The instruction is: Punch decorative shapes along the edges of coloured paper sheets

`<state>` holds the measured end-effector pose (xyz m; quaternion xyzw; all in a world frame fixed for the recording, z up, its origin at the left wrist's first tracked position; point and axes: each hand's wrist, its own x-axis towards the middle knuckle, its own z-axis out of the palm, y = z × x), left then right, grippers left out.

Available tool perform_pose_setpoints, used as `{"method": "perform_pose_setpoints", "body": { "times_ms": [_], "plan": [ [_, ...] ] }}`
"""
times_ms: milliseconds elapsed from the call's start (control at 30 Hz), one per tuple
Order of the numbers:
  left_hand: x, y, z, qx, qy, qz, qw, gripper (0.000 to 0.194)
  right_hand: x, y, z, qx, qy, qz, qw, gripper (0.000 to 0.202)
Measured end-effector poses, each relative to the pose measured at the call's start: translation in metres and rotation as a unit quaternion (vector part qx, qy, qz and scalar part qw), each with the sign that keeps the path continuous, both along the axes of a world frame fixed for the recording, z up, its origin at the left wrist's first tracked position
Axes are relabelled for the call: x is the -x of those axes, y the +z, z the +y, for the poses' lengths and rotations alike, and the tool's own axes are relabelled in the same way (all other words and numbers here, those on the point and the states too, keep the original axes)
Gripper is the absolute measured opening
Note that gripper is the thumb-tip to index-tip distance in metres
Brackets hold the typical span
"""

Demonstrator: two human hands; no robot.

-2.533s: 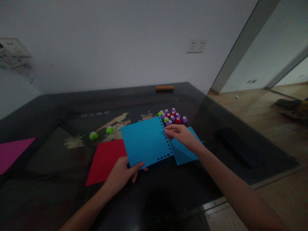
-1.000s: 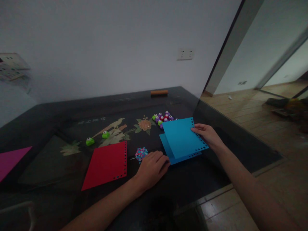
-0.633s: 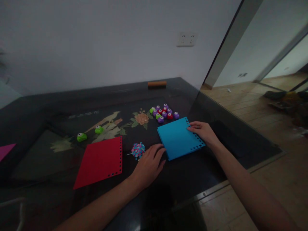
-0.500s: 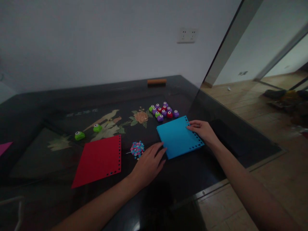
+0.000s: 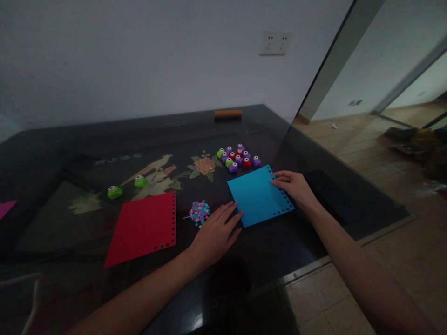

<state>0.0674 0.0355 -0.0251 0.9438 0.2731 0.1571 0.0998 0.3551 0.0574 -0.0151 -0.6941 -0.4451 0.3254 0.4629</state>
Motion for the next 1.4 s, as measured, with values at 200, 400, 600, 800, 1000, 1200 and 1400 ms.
{"method": "perform_pose_setpoints", "body": {
  "times_ms": [200,400,600,800,1000,1200,1400],
  "plan": [
    [0.000,-0.001,0.000,0.000,0.000,-0.006,1.000,0.041,-0.013,0.001,-0.001,-0.056,-0.010,-0.070,0.996,0.035],
    [0.002,0.004,-0.001,0.021,0.010,-0.011,1.000,0.044,-0.019,-0.004,-0.001,-0.052,0.003,-0.108,0.993,0.027],
    [0.003,0.004,0.000,0.041,0.021,-0.014,0.999,0.046,-0.009,0.002,-0.003,-0.030,0.017,-0.101,0.994,0.022],
    [0.002,0.004,0.000,0.040,0.019,-0.005,0.999,0.046,-0.005,0.004,-0.004,-0.025,0.019,-0.099,0.995,0.020],
    [0.001,0.005,0.000,0.037,0.019,-0.002,0.999,0.043,-0.003,0.004,-0.004,-0.028,0.024,-0.100,0.994,0.021],
    [0.001,0.005,0.000,0.035,0.017,-0.003,0.999,0.042,-0.004,0.003,-0.003,-0.032,0.031,-0.117,0.992,0.022],
    [0.002,0.004,0.000,0.034,0.016,-0.015,0.999,0.042,-0.004,0.004,-0.004,-0.028,0.031,-0.128,0.991,0.020]
  ]
}}
